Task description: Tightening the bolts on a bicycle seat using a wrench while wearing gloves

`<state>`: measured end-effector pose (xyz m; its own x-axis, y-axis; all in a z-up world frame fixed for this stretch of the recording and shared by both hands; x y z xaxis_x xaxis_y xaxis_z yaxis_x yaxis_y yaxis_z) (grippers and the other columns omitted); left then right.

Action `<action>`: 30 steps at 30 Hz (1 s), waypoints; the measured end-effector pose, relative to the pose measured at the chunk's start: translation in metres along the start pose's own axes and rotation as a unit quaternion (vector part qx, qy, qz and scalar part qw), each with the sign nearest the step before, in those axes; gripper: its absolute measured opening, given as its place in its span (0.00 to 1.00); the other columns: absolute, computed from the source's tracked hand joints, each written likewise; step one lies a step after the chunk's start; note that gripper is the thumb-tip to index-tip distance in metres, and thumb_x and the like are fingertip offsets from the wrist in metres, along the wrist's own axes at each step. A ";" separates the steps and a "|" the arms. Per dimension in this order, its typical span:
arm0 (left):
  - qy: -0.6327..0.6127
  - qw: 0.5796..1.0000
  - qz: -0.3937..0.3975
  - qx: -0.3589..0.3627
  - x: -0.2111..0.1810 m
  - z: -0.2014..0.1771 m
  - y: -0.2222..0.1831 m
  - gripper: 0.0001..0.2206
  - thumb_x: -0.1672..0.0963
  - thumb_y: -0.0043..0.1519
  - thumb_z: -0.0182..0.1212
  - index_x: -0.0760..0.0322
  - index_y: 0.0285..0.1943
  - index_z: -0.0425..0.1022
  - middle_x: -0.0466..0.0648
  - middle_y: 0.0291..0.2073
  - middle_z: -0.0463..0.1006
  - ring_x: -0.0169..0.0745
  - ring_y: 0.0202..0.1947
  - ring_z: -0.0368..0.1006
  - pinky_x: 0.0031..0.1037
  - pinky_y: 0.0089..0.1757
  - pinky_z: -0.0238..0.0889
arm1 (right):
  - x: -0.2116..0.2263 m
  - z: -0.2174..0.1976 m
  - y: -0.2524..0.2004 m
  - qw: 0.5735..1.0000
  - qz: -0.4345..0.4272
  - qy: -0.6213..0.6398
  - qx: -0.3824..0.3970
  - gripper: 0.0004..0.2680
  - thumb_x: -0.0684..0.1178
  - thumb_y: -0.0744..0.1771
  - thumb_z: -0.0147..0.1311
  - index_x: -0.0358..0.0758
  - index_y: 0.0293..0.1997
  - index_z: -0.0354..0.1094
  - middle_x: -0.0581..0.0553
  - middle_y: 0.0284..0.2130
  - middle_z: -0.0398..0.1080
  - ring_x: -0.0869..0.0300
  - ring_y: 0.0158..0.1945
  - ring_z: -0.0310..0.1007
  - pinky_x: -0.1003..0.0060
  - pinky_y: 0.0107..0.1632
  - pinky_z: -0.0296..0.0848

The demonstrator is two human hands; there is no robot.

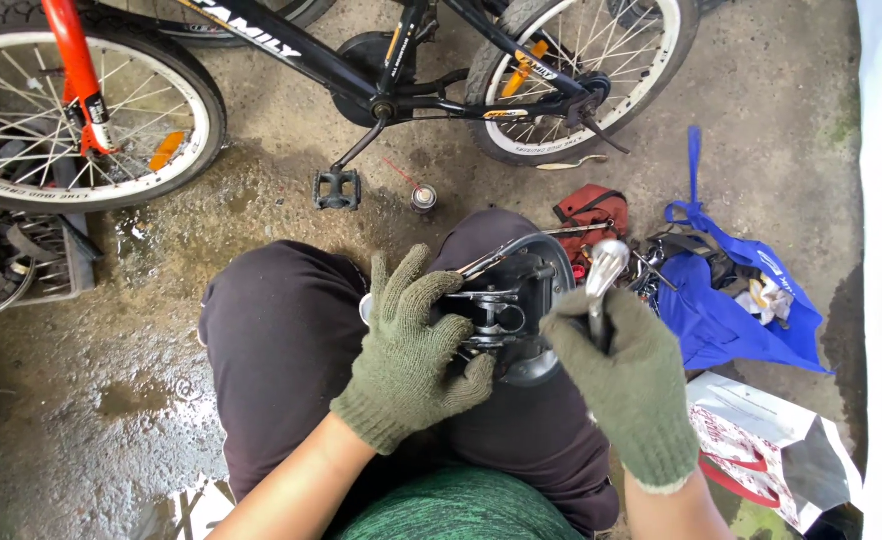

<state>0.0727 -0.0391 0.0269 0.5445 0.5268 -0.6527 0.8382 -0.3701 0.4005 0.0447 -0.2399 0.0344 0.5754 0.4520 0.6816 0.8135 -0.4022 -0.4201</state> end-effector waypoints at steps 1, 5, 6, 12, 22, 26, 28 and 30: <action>-0.006 1.000 0.006 0.006 0.000 -0.001 0.002 0.13 0.52 0.50 0.69 0.63 0.36 0.76 0.57 0.58 0.69 0.76 0.67 0.57 0.71 0.66 0.41 | 0.007 -0.004 0.004 0.999 -0.026 -0.013 -0.019 0.07 0.41 0.61 0.65 0.38 0.40 0.77 0.49 0.21 0.71 0.64 0.22 0.63 0.70 0.29 0.63; 0.001 0.998 0.029 0.047 0.002 -0.001 0.009 0.14 0.51 0.49 0.69 0.61 0.37 0.76 0.57 0.59 0.67 0.76 0.68 0.55 0.72 0.66 0.39 | 0.021 -0.009 0.019 0.999 -0.044 0.019 -0.023 0.05 0.40 0.62 0.63 0.37 0.40 0.79 0.48 0.19 0.71 0.64 0.18 0.65 0.71 0.23 0.61; 0.001 0.998 0.030 0.048 0.002 -0.005 0.014 0.14 0.51 0.49 0.69 0.61 0.37 0.76 0.57 0.59 0.67 0.76 0.68 0.55 0.72 0.66 0.39 | 0.023 -0.009 0.022 0.999 -0.044 0.020 -0.025 0.05 0.40 0.62 0.63 0.37 0.40 0.79 0.48 0.19 0.71 0.64 0.18 0.65 0.71 0.23 0.61; -0.009 0.994 0.049 0.097 0.007 -0.005 0.026 0.12 0.50 0.50 0.68 0.60 0.33 0.76 0.55 0.58 0.68 0.73 0.70 0.53 0.71 0.67 0.36 | 0.034 -0.001 0.038 0.988 -0.120 0.095 -0.010 0.07 0.37 0.62 0.63 0.32 0.42 0.78 0.45 0.34 0.81 0.65 0.33 0.75 0.74 0.39 0.74; -0.044 0.994 0.035 0.091 0.013 -0.001 0.023 0.14 0.50 0.49 0.69 0.60 0.37 0.79 0.54 0.58 0.69 0.72 0.70 0.54 0.69 0.68 0.38 | 0.038 -0.007 0.039 0.994 -0.102 0.027 -0.004 0.11 0.37 0.61 0.61 0.38 0.45 0.79 0.49 0.32 0.80 0.66 0.30 0.72 0.73 0.35 0.70; -0.051 0.994 0.042 0.084 0.010 -0.004 0.023 0.13 0.51 0.49 0.70 0.61 0.36 0.79 0.55 0.57 0.69 0.72 0.69 0.56 0.69 0.67 0.40 | 0.034 0.000 0.037 0.983 -0.133 0.119 0.035 0.07 0.32 0.61 0.60 0.32 0.39 0.76 0.43 0.44 0.80 0.61 0.44 0.79 0.71 0.49 0.75; -0.051 0.994 0.042 0.085 0.010 -0.004 0.024 0.13 0.50 0.49 0.69 0.60 0.36 0.79 0.55 0.57 0.70 0.72 0.69 0.56 0.70 0.67 0.39 | 0.035 -0.002 0.035 0.987 -0.144 0.071 0.015 0.08 0.34 0.60 0.63 0.35 0.39 0.76 0.46 0.40 0.80 0.63 0.39 0.77 0.72 0.45 0.74; -0.049 0.994 0.042 0.085 0.010 -0.004 0.022 0.13 0.50 0.49 0.68 0.60 0.36 0.79 0.54 0.57 0.70 0.72 0.69 0.56 0.70 0.67 0.38 | 0.039 -0.003 0.032 0.988 -0.154 0.023 -0.004 0.09 0.35 0.59 0.65 0.37 0.39 0.77 0.49 0.36 0.79 0.65 0.35 0.75 0.72 0.41 0.73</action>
<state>0.0964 -0.0388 0.0322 0.5992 0.4150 -0.6847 0.7684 -0.5383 0.3461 0.0929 -0.2375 0.0500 0.2955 0.5170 0.8033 0.9487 -0.2577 -0.1832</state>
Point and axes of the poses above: each hand's wrist, its own y-axis towards the middle knuckle, its own z-axis out of the palm, x = y × z, the point moved 8 cm from there along y, towards the middle knuckle
